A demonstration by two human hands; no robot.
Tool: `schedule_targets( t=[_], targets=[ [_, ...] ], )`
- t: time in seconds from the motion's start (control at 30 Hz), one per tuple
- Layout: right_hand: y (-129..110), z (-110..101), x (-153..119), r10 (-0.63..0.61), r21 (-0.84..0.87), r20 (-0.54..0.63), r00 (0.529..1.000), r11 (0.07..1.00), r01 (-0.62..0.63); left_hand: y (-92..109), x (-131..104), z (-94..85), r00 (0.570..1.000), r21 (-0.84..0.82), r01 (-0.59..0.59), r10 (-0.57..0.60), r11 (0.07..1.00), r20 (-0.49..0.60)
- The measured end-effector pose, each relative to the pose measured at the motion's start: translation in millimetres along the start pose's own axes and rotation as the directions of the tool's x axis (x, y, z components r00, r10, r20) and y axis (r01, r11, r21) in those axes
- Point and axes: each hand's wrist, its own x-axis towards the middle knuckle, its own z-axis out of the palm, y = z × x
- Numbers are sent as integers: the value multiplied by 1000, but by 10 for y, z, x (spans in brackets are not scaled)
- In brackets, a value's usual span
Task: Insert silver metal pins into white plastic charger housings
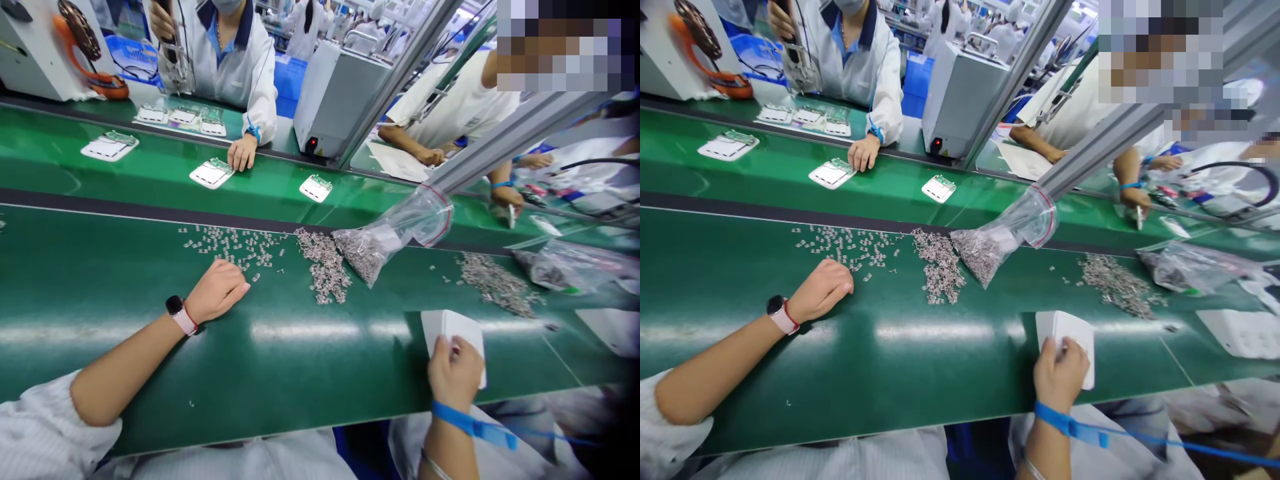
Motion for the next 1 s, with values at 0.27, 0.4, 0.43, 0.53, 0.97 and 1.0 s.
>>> schedule_targets(
  t=[0.27, 0.4, 0.43, 0.53, 0.97, 1.0],
  targets=[
    [-262, -203, -620, -17, 157, 16, 1000, 987, 14, 166, -42, 35, 991, -32, -134, 134, 990, -15],
    [-682, -300, -952, -321, 390, 221, 921, 894, 218, 571, -112, 157, 923, 20, -384, 384, 923, -30],
    [-830, -310, -1015, -405, 457, 260, 876, 851, 258, 693, -135, 191, 892, 30, -450, 451, 892, -29],
    [-1309, -272, -1074, -646, 666, 329, 689, 676, 316, 1007, -205, 268, 836, 71, -544, 548, 836, -34],
    [-2488, 1010, -143, -861, 524, 385, 332, 501, 689, 889, -253, 220, 970, 355, -215, 158, 910, 183],
    [-2513, 1042, -134, -863, 512, 403, 304, 488, 707, 881, -250, 211, 970, 350, -213, 154, 912, 188]
  ],
)
